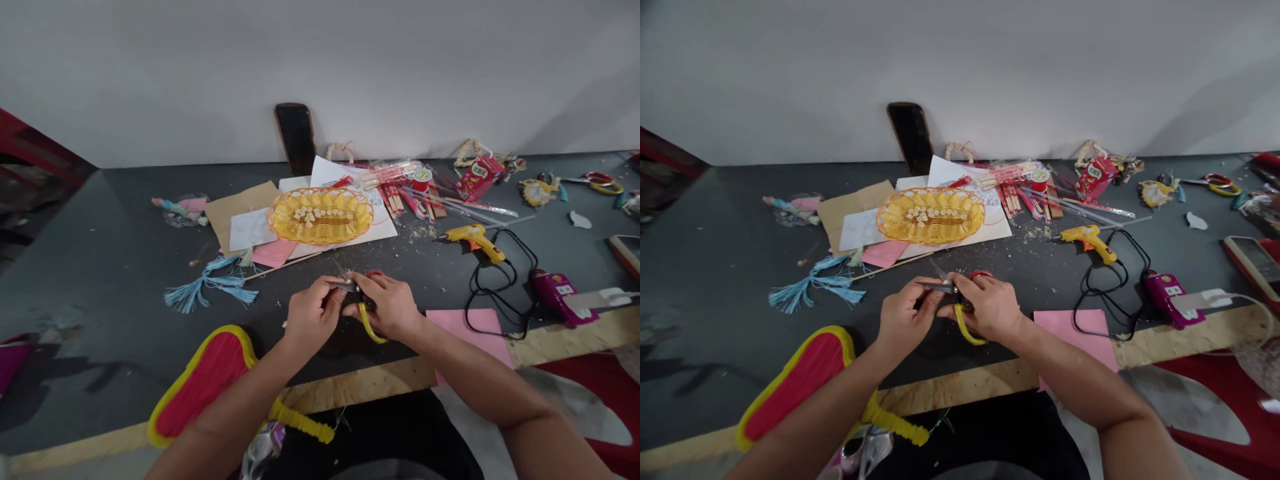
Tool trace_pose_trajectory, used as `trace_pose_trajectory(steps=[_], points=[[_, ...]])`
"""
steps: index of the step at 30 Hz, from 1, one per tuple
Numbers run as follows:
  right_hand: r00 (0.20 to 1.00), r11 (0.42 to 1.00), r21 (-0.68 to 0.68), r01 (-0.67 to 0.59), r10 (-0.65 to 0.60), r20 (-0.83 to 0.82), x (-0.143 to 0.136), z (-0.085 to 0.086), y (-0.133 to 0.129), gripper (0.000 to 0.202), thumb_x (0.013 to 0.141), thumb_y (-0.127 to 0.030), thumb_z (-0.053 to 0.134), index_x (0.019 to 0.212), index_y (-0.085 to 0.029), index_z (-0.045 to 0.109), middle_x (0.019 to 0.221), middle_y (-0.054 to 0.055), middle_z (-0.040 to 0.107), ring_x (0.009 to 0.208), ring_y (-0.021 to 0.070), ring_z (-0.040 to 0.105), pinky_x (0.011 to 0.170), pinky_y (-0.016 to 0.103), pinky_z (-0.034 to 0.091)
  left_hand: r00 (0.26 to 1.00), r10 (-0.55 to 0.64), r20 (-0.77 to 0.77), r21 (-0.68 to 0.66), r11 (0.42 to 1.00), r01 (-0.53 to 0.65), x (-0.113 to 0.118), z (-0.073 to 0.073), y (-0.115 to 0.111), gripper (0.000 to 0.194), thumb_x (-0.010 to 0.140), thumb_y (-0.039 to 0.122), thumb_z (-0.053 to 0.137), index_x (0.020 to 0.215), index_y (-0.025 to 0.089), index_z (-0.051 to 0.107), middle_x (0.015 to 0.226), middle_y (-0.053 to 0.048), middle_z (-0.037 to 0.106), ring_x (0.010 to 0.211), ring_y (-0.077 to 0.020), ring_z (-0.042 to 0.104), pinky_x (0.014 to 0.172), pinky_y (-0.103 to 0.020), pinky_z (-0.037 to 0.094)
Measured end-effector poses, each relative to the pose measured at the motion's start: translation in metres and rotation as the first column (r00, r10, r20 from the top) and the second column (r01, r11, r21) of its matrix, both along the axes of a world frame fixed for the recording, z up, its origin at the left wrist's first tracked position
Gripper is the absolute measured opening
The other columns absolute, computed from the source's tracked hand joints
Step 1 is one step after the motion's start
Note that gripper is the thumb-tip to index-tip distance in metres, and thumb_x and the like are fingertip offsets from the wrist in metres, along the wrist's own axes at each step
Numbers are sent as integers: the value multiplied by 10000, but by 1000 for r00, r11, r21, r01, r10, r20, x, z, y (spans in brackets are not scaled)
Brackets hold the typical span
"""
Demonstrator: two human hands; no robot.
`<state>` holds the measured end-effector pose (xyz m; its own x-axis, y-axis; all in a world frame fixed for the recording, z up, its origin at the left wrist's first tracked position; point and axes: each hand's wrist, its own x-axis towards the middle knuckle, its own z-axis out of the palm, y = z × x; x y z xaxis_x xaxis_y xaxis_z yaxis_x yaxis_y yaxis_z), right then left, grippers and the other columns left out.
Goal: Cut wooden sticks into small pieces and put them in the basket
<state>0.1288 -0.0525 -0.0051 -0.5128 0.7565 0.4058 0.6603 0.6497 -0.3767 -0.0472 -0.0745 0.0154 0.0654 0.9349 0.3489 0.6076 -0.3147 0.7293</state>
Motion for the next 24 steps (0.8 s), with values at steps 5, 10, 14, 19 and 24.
trace_pose_trajectory(steps=[5, 10, 14, 19, 24], points=[[1000, 1000, -15, -14, 14, -18, -2, 2, 1, 639, 827, -638, 546, 1264, -172, 574, 937, 101, 673, 835, 212, 636, 739, 300, 511, 1000, -5, 28, -47, 999, 6, -3, 4, 1, 132, 862, 232, 512, 831, 197, 635, 753, -11, 737, 665, -138, 697, 604, -200, 516], [999, 999, -21, -26, 26, -28, -2, 3, 1, 636, 832, -646, 526, 1252, -172, 583, 924, 100, 659, 844, 221, 609, 793, 338, 514, 988, -58, 142, -179, 980, 83, -5, 12, 1, 117, 853, 236, 523, 790, 188, 609, 618, 8, 702, 553, -134, 667, 529, -198, 494], [998, 999, -18, -51, 50, -40, -2, 2, 0, 639, 842, -646, 510, 1251, -161, 581, 924, 104, 659, 839, 224, 611, 779, 344, 520, 980, -97, 172, -209, 969, 133, -5, 18, 1, 115, 840, 212, 529, 752, 189, 599, 600, 17, 691, 536, -123, 646, 527, -194, 490], [997, 998, -14, -68, 68, -31, -2, -2, -3, 639, 839, -640, 526, 1256, -158, 569, 926, 105, 676, 813, 208, 637, 752, 313, 523, 981, -92, 171, -235, 963, 132, -6, 18, -1, 110, 839, 212, 523, 761, 191, 597, 578, 19, 680, 522, -126, 640, 513, -199, 482], [1000, 999, -23, -30, 30, 7, -3, -4, -3, 612, 832, -625, 556, 1234, -164, 583, 915, 102, 712, 796, 207, 667, 715, 285, 519, 995, -31, 93, -137, 990, 44, -3, 9, -1, 127, 851, 230, 512, 790, 188, 616, 679, -8, 710, 595, -139, 673, 554, -208, 503]])
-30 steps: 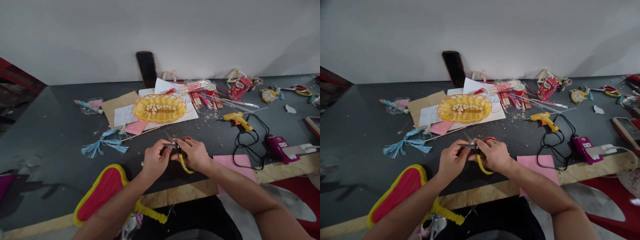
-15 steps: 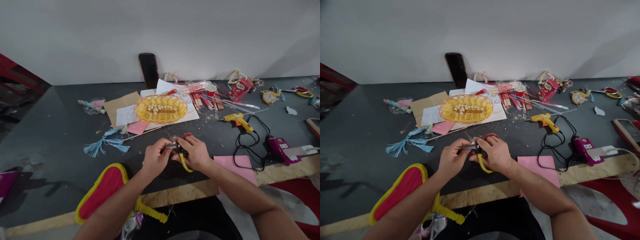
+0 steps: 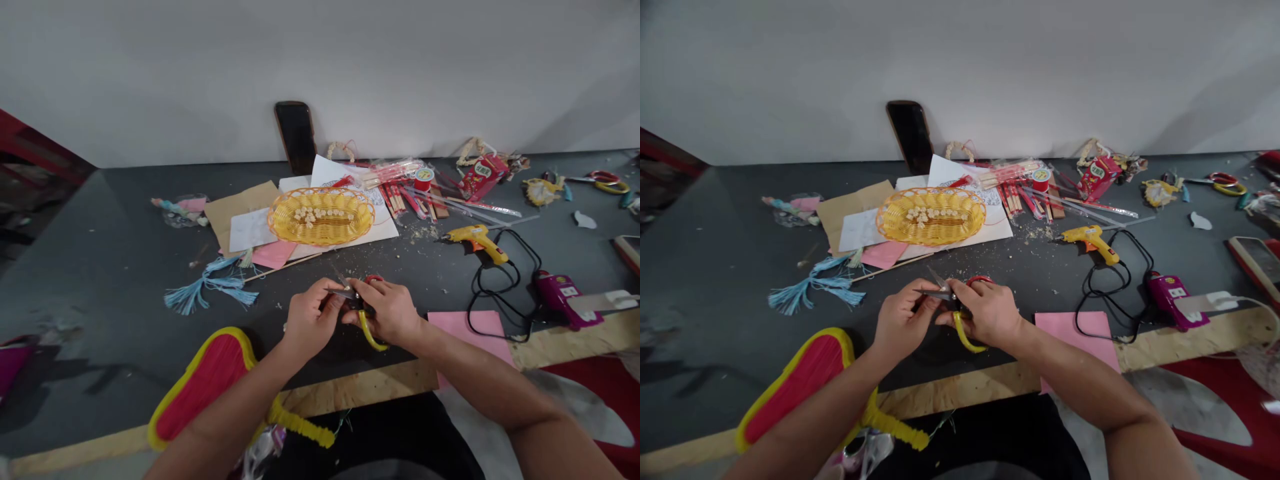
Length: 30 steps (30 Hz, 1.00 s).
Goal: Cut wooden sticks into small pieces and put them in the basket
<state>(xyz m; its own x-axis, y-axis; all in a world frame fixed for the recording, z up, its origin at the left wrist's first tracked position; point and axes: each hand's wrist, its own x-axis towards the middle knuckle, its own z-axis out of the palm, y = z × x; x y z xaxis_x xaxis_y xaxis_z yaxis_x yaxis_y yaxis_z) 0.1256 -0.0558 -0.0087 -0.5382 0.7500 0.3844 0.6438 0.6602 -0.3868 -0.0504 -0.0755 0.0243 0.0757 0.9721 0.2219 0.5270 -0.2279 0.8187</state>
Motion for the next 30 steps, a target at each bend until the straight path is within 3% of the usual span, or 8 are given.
trace_pose_trajectory(steps=[6, 17, 30], points=[[999, 999, -43, 32, -34, -37, 1, 3, 3, 587, 846, -615, 543, 1224, -168, 587, 950, 100, 719, 840, 217, 675, 757, 295, 517, 996, 48, -76, 67, 997, -43, 2, -9, 2, 109, 854, 262, 552, 882, 206, 641, 842, -11, 740, 701, -137, 700, 644, -208, 534], [1000, 1000, -7, 1, -1, -28, 1, 8, 4, 643, 817, -679, 514, 1197, -167, 601, 886, 90, 643, 816, 237, 608, 760, 354, 503, 1000, -22, -21, 73, 997, 23, -2, -4, 1, 107, 857, 221, 530, 806, 193, 620, 679, 10, 708, 587, -117, 663, 551, -179, 480], [1000, 998, 57, 4, -3, -13, -1, 2, 1, 649, 847, -671, 479, 1215, -151, 597, 854, 90, 674, 754, 205, 624, 688, 303, 490, 999, -30, -8, 55, 998, 31, -1, -3, -2, 108, 840, 182, 531, 770, 178, 613, 639, 15, 695, 556, -109, 649, 531, -171, 459]])
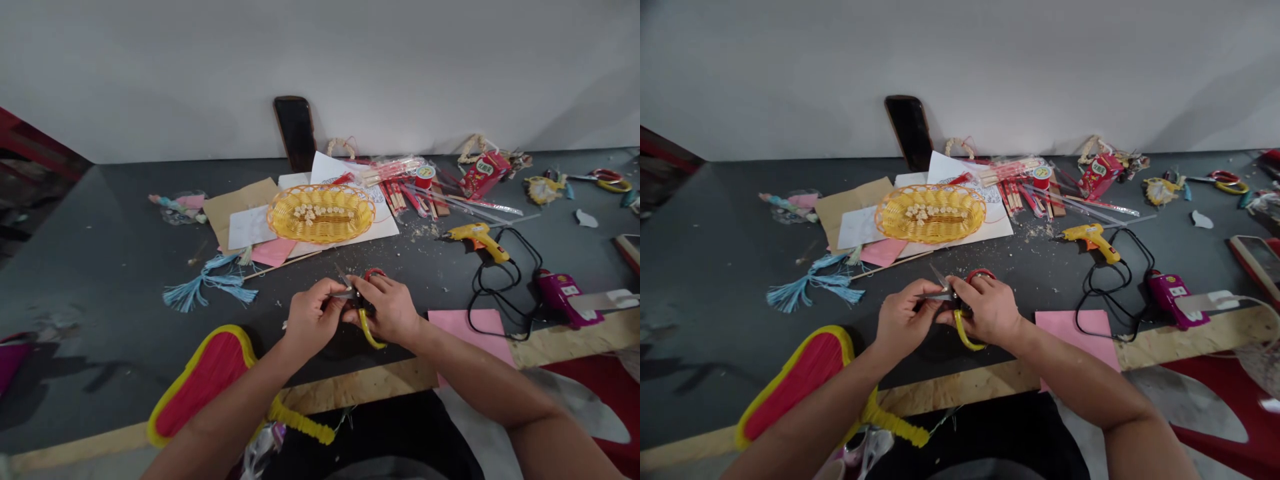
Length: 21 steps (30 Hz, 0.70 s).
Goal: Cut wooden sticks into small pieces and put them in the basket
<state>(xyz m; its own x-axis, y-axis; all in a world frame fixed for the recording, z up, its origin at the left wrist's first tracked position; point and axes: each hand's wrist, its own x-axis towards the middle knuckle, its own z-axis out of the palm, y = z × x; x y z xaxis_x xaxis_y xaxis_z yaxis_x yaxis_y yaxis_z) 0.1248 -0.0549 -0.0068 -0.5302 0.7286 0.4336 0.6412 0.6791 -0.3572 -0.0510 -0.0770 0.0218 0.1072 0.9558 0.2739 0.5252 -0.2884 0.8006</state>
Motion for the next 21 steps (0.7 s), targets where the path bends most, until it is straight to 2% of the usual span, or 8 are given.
trace_pose_trajectory(steps=[9, 14, 17, 21], points=[[999, 999, 32, 31, -33, 42, -1, -1, -1, 608, 864, -642, 487, 1194, -147, 611, 823, 79, 686, 718, 187, 632, 626, 275, 451, 999, 31, -39, 23, 999, -30, 1, -3, 3, 131, 849, 193, 518, 786, 181, 633, 684, 3, 720, 595, -122, 671, 562, -180, 494], [999, 999, 20, 43, -43, 31, 1, 4, 2, 616, 855, -647, 496, 1219, -160, 598, 839, 79, 672, 743, 198, 619, 653, 286, 456, 997, 63, -36, 66, 996, -61, 0, -4, 4, 143, 856, 230, 544, 812, 179, 670, 821, -31, 760, 720, -148, 711, 669, -202, 533], [999, 1000, -1, 26, -26, 24, 1, 7, 2, 638, 834, -660, 515, 1235, -170, 587, 881, 82, 670, 793, 211, 616, 703, 301, 469, 999, 42, -26, 60, 997, -40, -2, -1, 3, 129, 848, 205, 552, 831, 176, 676, 793, -24, 760, 676, -139, 704, 645, -194, 528], [1000, 1000, -18, 12, -12, 10, 2, 7, 2, 669, 816, -691, 507, 1236, -177, 593, 883, 83, 661, 811, 223, 610, 740, 327, 480, 1000, -17, 27, -20, 1000, 18, -3, 3, 3, 132, 836, 178, 543, 799, 177, 669, 700, -3, 739, 608, -127, 683, 594, -185, 508]])
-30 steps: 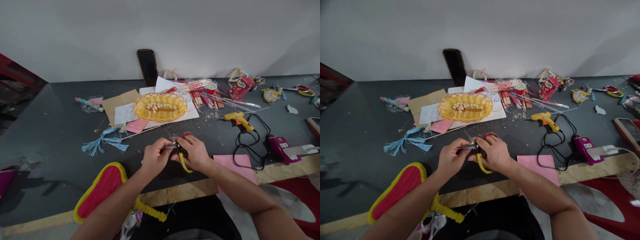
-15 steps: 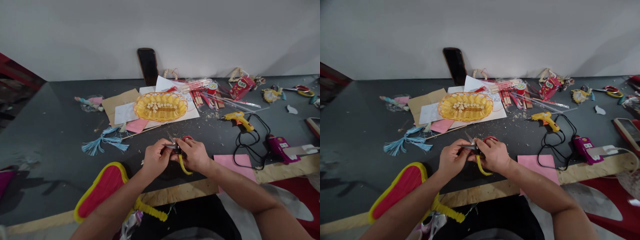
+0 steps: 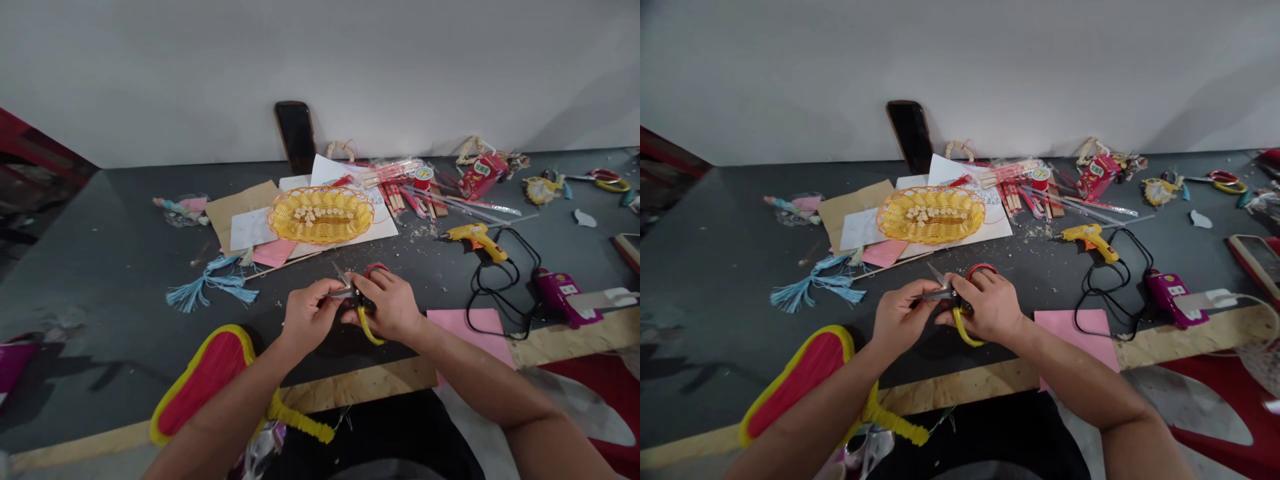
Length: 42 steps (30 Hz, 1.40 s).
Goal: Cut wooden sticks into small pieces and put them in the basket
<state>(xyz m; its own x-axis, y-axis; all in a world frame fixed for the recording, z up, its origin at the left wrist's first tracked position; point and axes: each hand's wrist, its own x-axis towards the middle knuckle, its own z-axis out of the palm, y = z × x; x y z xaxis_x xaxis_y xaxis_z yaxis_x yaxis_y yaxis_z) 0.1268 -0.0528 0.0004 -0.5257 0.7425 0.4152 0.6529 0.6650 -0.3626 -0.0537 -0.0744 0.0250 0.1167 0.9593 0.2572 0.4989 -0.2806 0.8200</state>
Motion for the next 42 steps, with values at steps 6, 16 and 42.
trace_pose_trajectory(steps=[6, 16, 42], points=[[1000, 1000, 11, -16, 16, -27, 0, -4, -1, 629, 854, -651, 489, 1236, -163, 589, 906, 90, 675, 806, 218, 623, 734, 321, 493, 998, -36, 42, -75, 996, 39, 0, 2, 1, 122, 821, 185, 556, 765, 173, 665, 638, 4, 715, 564, -124, 654, 551, -187, 480], [998, 1000, 21, 20, -21, 65, -4, -9, -7, 610, 871, -593, 519, 1255, -121, 556, 851, 104, 672, 729, 205, 634, 642, 297, 490, 999, 43, -1, 37, 998, -43, 1, -5, 2, 149, 820, 202, 532, 776, 174, 672, 746, -35, 748, 651, -158, 699, 612, -215, 531], [1000, 998, -61, -22, 23, 16, -1, -3, -5, 643, 848, -647, 503, 1249, -148, 565, 923, 107, 675, 823, 216, 629, 736, 314, 502, 1000, -31, 2, -70, 997, 31, 1, -1, -1, 155, 856, 236, 518, 777, 180, 638, 624, 1, 702, 555, -130, 651, 529, -189, 468]])
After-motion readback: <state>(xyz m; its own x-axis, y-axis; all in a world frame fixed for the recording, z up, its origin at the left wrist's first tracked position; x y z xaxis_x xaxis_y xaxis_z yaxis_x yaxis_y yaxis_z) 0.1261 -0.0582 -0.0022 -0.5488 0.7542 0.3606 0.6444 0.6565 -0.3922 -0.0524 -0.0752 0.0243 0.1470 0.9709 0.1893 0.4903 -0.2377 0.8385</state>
